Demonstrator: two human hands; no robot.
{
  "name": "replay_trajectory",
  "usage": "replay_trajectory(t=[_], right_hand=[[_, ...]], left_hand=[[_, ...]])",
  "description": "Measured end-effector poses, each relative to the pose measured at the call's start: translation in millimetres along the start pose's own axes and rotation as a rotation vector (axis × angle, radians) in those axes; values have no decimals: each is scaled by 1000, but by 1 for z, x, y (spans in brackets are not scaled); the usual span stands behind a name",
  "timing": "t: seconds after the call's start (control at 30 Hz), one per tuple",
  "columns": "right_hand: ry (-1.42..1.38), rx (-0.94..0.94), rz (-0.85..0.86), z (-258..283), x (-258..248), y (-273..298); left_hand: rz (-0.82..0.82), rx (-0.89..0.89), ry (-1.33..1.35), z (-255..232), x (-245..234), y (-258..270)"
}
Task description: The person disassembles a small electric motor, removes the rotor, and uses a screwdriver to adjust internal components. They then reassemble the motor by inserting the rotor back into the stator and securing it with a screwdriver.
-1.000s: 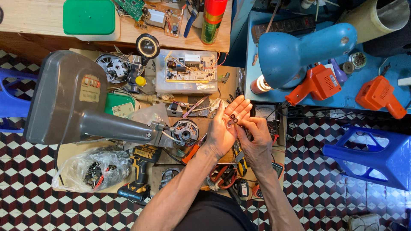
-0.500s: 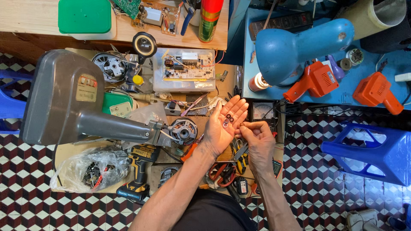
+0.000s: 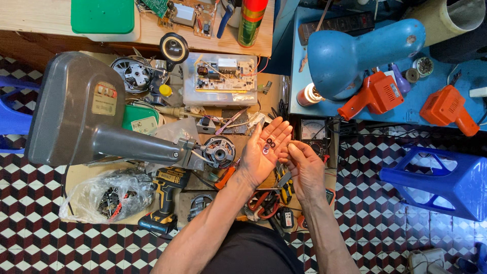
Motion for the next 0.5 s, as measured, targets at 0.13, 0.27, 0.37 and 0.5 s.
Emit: replay_trajectory(t=[0.13, 0.27, 0.37, 0.5], right_hand=[[-1, 38, -16, 1, 1, 3], [30, 27, -13, 5, 6, 7], [43, 38, -31, 6, 7, 8], [80, 52, -29, 6, 7, 10]], left_hand=[[-15, 7, -1, -2, -3, 1], [-16, 1, 2, -2, -4, 3], [-14, 2, 0, -2, -4, 4], [-36, 4, 7, -3, -4, 4]])
Point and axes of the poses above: each hand's wrist, its own y-axis away from the middle knuckle, its own x-axis out of the palm, z = x × y, the point moved 6 cm from there along -y, towards the middle knuckle, and after that the axes turned 3 degrees about y, right-handed, at the moved point
